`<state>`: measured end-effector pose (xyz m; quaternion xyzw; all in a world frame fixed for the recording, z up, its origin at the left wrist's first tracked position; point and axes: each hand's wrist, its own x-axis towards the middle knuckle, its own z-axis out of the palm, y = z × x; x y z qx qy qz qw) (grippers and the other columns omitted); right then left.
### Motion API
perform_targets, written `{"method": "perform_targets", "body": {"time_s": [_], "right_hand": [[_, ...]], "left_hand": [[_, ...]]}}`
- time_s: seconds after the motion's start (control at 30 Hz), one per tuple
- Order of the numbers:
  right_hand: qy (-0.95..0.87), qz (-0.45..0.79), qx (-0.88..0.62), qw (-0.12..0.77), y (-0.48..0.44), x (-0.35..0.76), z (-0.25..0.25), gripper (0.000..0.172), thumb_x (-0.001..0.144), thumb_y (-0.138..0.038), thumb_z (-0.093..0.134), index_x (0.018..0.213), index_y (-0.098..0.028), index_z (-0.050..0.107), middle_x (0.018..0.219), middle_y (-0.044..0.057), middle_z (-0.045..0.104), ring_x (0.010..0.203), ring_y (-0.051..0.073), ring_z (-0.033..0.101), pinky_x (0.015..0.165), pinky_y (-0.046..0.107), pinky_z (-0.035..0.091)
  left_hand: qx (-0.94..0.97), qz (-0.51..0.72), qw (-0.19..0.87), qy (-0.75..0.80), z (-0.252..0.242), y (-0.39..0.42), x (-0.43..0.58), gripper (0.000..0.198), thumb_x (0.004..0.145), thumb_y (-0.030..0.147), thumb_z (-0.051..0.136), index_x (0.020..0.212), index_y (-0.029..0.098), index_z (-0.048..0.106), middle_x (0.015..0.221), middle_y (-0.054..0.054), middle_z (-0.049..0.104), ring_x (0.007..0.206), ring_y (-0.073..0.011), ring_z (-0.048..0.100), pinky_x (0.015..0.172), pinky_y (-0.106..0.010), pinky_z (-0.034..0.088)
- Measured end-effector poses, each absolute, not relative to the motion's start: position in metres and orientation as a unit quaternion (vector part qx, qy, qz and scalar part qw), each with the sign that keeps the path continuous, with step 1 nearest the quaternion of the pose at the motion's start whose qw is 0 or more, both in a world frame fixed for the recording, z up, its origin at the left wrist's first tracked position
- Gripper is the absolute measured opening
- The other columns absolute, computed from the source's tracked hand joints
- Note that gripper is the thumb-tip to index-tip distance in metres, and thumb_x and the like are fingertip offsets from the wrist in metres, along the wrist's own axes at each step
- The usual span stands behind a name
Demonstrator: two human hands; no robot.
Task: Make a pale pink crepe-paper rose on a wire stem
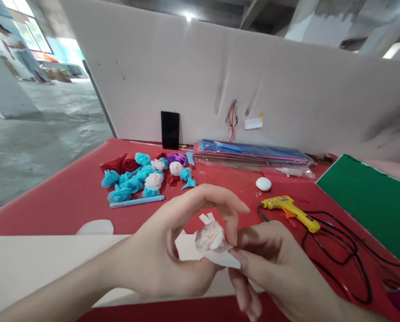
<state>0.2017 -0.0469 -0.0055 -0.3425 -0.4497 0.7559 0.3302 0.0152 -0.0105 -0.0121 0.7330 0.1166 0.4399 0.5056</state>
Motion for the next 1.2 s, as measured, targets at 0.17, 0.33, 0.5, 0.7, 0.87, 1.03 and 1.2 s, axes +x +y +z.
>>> {"method": "perform_targets", "body": {"time_s": [0.17, 0.33, 0.5, 0.7, 0.87, 1.03, 1.2], "right_hand": [[-0.406, 0.800, -0.326, 0.298, -0.046, 0.206, -0.011, 0.025, 0.084, -0.033, 0.076, 0.072, -0.016, 0.063, 0.050, -0.005, 0.061, 0.033, 0.003, 0.045, 0.036, 0.012, 0.040], [-0.378, 0.833, -0.299, 0.272, -0.042, 0.209, -0.011, 0.018, 0.082, -0.029, 0.074, 0.076, -0.014, 0.067, 0.051, -0.003, 0.064, 0.034, 0.004, 0.050, 0.036, 0.010, 0.041], [-0.366, 0.843, -0.287, 0.270, -0.042, 0.208, -0.008, 0.023, 0.082, -0.033, 0.075, 0.077, -0.011, 0.071, 0.051, -0.001, 0.064, 0.035, 0.004, 0.049, 0.035, 0.010, 0.040], [-0.411, 0.810, -0.322, 0.267, -0.045, 0.210, -0.007, 0.031, 0.086, -0.042, 0.078, 0.078, -0.013, 0.072, 0.054, -0.002, 0.064, 0.039, 0.004, 0.052, 0.038, 0.010, 0.040], [-0.478, 0.749, -0.382, 0.256, -0.044, 0.207, 0.003, 0.038, 0.077, -0.049, 0.083, 0.074, -0.012, 0.076, 0.051, -0.004, 0.057, 0.039, 0.002, 0.048, 0.039, 0.011, 0.034], [-0.502, 0.724, -0.404, 0.245, -0.043, 0.206, 0.005, 0.039, 0.078, -0.052, 0.081, 0.076, -0.012, 0.077, 0.053, -0.003, 0.057, 0.040, 0.004, 0.048, 0.039, 0.013, 0.036], [-0.501, 0.726, -0.397, 0.252, -0.043, 0.204, 0.005, 0.042, 0.079, -0.054, 0.080, 0.079, -0.012, 0.078, 0.053, -0.002, 0.056, 0.040, 0.004, 0.047, 0.039, 0.013, 0.033]], "left_hand": [[0.750, 0.418, 0.499, 0.115, -0.006, -0.012, 0.013, 0.055, 0.068, -0.008, 0.055, 0.109, 0.029, 0.060, 0.083, 0.005, 0.057, 0.068, -0.0119, 0.056, 0.058, -0.023, 0.049], [0.779, 0.430, 0.439, 0.127, 0.001, -0.009, 0.011, 0.049, 0.063, -0.010, 0.054, 0.098, 0.023, 0.062, 0.081, 0.004, 0.062, 0.080, -0.0131, 0.062, 0.077, -0.024, 0.053], [0.801, 0.456, 0.372, 0.109, 0.004, -0.008, 0.014, 0.038, 0.065, -0.003, 0.053, 0.092, 0.022, 0.064, 0.073, 0.004, 0.065, 0.075, -0.0134, 0.063, 0.073, -0.024, 0.053], [0.814, 0.464, 0.336, 0.094, 0.003, -0.005, 0.013, 0.032, 0.072, -0.005, 0.059, 0.090, 0.021, 0.065, 0.075, 0.002, 0.069, 0.073, -0.0140, 0.060, 0.076, -0.028, 0.054], [0.852, 0.440, 0.276, 0.065, 0.010, 0.001, 0.012, 0.020, 0.079, 0.001, 0.067, 0.081, 0.021, 0.064, 0.069, 0.001, 0.073, 0.055, -0.0125, 0.062, 0.083, -0.036, 0.055], [0.865, 0.434, 0.245, 0.061, 0.012, 0.003, 0.011, 0.018, 0.081, 0.003, 0.068, 0.079, 0.020, 0.065, 0.067, 0.000, 0.073, 0.055, -0.0128, 0.060, 0.080, -0.035, 0.057], [0.846, 0.459, 0.264, 0.067, 0.007, 0.001, 0.015, 0.022, 0.078, -0.002, 0.063, 0.081, 0.019, 0.063, 0.064, 0.003, 0.069, 0.052, -0.0094, 0.057, 0.080, -0.031, 0.055]]}}
